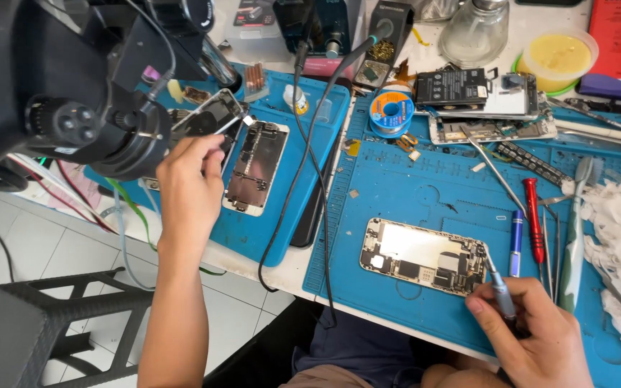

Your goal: The person uses a screwdriver to remove screws from the internal frame of a disassembled smartphone. They then place the phone down, pick up a second disassembled smartphone, and use the screwdriver to remove screws from its back cover.

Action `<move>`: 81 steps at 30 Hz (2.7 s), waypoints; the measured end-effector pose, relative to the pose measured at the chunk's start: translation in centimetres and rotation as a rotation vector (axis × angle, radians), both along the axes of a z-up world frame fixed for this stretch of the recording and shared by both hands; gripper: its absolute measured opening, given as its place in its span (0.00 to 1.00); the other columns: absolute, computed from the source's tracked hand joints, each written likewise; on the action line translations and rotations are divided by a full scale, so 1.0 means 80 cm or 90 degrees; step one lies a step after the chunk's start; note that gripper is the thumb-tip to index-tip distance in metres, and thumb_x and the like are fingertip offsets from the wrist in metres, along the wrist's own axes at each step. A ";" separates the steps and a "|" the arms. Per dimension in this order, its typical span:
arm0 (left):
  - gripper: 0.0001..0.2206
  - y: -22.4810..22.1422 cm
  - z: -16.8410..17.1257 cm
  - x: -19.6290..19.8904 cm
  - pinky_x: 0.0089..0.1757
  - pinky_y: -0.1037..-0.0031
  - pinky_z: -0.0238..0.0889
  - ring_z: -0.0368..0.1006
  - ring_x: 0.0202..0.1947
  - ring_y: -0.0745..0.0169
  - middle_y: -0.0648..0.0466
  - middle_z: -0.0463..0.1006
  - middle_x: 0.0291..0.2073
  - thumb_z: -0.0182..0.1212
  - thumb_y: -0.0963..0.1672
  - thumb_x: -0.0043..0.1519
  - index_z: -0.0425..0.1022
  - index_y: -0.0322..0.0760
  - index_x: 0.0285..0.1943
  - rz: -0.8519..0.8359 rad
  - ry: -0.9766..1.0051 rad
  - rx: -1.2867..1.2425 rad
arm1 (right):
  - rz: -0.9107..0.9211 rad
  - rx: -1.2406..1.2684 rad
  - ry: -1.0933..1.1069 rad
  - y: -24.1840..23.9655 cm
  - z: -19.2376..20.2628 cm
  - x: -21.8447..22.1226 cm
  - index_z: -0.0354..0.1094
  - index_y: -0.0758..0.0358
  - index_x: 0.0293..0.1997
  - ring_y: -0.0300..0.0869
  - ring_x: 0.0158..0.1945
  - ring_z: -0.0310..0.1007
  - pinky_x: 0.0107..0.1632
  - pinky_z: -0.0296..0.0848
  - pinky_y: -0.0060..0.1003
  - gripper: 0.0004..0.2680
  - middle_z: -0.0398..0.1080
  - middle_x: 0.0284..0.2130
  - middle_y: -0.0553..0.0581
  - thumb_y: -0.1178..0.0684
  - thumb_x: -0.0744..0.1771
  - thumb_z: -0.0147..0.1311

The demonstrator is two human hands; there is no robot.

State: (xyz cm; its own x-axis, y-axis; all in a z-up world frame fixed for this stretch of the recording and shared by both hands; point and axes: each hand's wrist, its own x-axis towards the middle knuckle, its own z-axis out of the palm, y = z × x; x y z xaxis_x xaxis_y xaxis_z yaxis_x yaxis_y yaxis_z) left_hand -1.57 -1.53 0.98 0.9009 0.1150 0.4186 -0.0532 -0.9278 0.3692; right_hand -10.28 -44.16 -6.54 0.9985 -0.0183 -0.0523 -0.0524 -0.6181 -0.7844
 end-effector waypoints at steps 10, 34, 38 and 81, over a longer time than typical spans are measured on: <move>0.03 -0.138 0.032 0.003 0.40 0.70 0.72 0.78 0.36 0.54 0.44 0.82 0.36 0.60 0.34 0.66 0.78 0.25 0.45 -0.311 -0.145 -0.037 | -0.001 0.124 0.053 0.005 0.021 0.003 0.67 0.59 0.46 0.33 0.32 0.77 0.36 0.75 0.29 0.07 0.83 0.35 0.48 0.54 0.66 0.54; 0.03 -0.257 -0.062 0.069 0.33 0.63 0.64 0.69 0.32 0.53 0.51 0.72 0.32 0.56 0.38 0.64 0.67 0.34 0.38 -0.564 0.233 0.044 | 0.015 0.120 0.065 -0.002 0.023 0.006 0.67 0.54 0.46 0.30 0.31 0.82 0.33 0.73 0.30 0.08 0.85 0.33 0.43 0.49 0.65 0.56; 0.07 -0.271 -0.071 0.073 0.26 0.56 0.58 0.64 0.28 0.49 0.50 0.65 0.26 0.53 0.36 0.61 0.63 0.34 0.30 -0.606 0.222 0.167 | 0.023 0.119 0.039 -0.001 0.022 0.007 0.65 0.55 0.46 0.29 0.32 0.82 0.35 0.73 0.29 0.08 0.85 0.34 0.44 0.49 0.65 0.56; 0.18 -0.226 -0.052 0.139 0.27 0.52 0.64 0.74 0.34 0.38 0.46 0.80 0.35 0.52 0.29 0.46 0.79 0.30 0.40 -0.481 0.093 0.191 | 0.068 0.133 0.043 -0.005 0.026 0.007 0.70 0.54 0.44 0.38 0.21 0.58 0.27 0.59 0.32 0.06 0.71 0.20 0.46 0.49 0.66 0.56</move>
